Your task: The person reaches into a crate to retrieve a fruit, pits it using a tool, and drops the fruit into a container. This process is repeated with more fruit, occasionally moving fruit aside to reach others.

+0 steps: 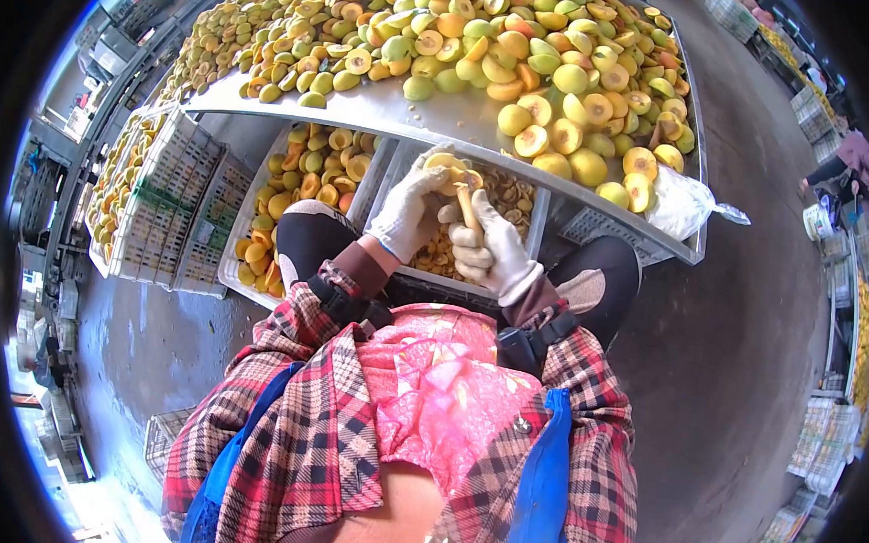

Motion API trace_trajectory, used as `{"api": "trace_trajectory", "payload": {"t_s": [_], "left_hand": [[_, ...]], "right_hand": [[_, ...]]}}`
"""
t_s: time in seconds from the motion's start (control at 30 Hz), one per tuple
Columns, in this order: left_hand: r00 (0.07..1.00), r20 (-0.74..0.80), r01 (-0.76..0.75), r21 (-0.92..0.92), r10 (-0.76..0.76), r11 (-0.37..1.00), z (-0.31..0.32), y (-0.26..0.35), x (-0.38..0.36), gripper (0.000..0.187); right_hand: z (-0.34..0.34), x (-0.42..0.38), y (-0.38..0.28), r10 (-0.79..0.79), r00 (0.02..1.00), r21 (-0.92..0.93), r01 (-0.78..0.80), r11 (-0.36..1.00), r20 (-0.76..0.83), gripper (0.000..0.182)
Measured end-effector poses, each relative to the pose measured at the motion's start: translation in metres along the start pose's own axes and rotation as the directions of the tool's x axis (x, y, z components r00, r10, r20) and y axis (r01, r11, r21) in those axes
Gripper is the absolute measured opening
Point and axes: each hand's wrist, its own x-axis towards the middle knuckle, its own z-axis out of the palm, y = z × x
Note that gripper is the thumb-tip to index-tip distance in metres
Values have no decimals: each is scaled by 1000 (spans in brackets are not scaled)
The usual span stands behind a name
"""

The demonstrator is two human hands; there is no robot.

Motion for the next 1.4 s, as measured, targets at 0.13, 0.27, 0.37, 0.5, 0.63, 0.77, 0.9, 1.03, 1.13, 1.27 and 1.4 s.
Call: {"api": "trace_trajectory", "payload": {"t_s": [0.13,0.27,0.37,0.5,0.63,0.77,0.9,1.03,1.13,1.27,1.4], "left_hand": [[990,-91,-107,-32,104,994,1,-5,1,40],[990,-118,-103,-286,71,953,0,4,4,39],[977,-112,-184,-5,182,983,-13,-6,11,40],[990,-121,-102,-313,67,944,2,-2,4,37],[987,-88,-156,-239,138,958,6,-3,6,36],[984,-135,-152,-279,118,948,6,-7,9,34],[969,-212,-172,-204,128,964,8,-8,4,32],[952,-183,-267,-93,247,959,2,-19,6,30],[797,-54,-512,468,601,721,3,-22,7,29],[913,-231,-301,178,337,937,9,-4,1,34],[953,-296,-85,-36,71,996,4,2,-2,42]], "right_hand": [[-6,13,14,-474,729,-668,31,743,-494,41],[-7,12,14,-529,691,-713,29,700,-492,33],[10,11,10,-573,727,-890,-117,441,-379,31],[28,10,9,-692,696,-966,-258,4,-189,33],[19,17,12,-738,672,-960,-238,-148,-53,34],[16,21,13,-738,673,-959,-230,-167,-33,36],[9,25,17,-711,701,-970,-210,-119,-64,36],[10,26,23,-696,714,-996,-84,20,-74,40],[-2,29,25,-683,730,-998,-55,-22,-25,47],[-8,30,26,-633,765,-993,-82,83,-116,56],[1,26,32,-624,766,-983,-181,18,-152,60]]}}
